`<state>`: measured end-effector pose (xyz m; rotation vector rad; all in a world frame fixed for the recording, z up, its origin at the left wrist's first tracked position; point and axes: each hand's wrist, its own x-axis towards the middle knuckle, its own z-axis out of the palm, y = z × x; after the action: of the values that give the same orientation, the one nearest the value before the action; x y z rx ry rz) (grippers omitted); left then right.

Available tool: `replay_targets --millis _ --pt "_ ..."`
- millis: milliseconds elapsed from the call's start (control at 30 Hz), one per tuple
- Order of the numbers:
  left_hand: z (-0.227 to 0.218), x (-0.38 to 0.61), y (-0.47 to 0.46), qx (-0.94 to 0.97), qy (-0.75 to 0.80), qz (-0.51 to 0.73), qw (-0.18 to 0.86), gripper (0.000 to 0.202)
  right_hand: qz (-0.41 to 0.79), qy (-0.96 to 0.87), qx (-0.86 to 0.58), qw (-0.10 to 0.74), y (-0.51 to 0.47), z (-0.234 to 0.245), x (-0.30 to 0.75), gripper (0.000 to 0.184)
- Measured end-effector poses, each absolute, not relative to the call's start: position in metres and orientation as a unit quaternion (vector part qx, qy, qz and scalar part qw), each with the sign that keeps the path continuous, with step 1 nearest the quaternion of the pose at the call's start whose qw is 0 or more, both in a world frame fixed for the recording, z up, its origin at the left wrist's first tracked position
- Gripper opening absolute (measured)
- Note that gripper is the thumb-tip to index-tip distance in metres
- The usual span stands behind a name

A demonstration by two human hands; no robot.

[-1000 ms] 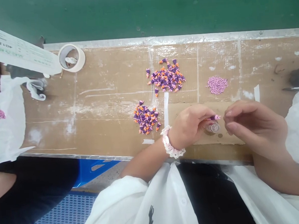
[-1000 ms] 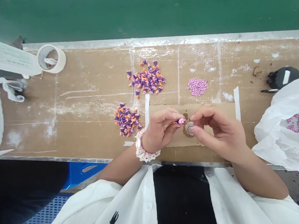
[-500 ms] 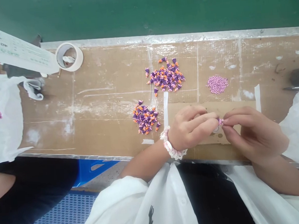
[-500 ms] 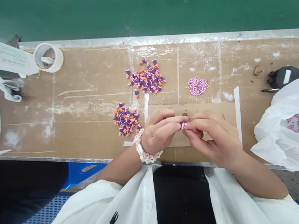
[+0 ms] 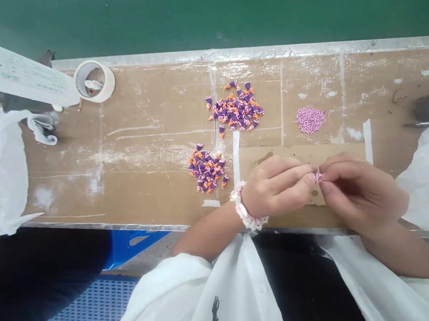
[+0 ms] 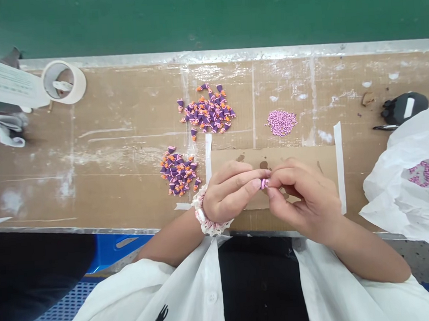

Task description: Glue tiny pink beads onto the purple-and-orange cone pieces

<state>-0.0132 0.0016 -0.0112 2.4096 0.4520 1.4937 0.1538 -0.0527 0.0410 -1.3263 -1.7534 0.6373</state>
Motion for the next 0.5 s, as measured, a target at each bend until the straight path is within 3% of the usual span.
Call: replay_targets --millis 333,500 --pt "-0.009 -0.008 0.003 0.831 0.150 0.530 0.080 0.014 0.296 -0.636 -0.585 0.407 -0.061 0.046 0.150 0.016" --pt "-0.015 0.004 -0.008 0.822 0.062 0.546 0.148 0.025 0.312 -0.618 -0.599 0.402 -0.066 0.046 0.155 0.015"
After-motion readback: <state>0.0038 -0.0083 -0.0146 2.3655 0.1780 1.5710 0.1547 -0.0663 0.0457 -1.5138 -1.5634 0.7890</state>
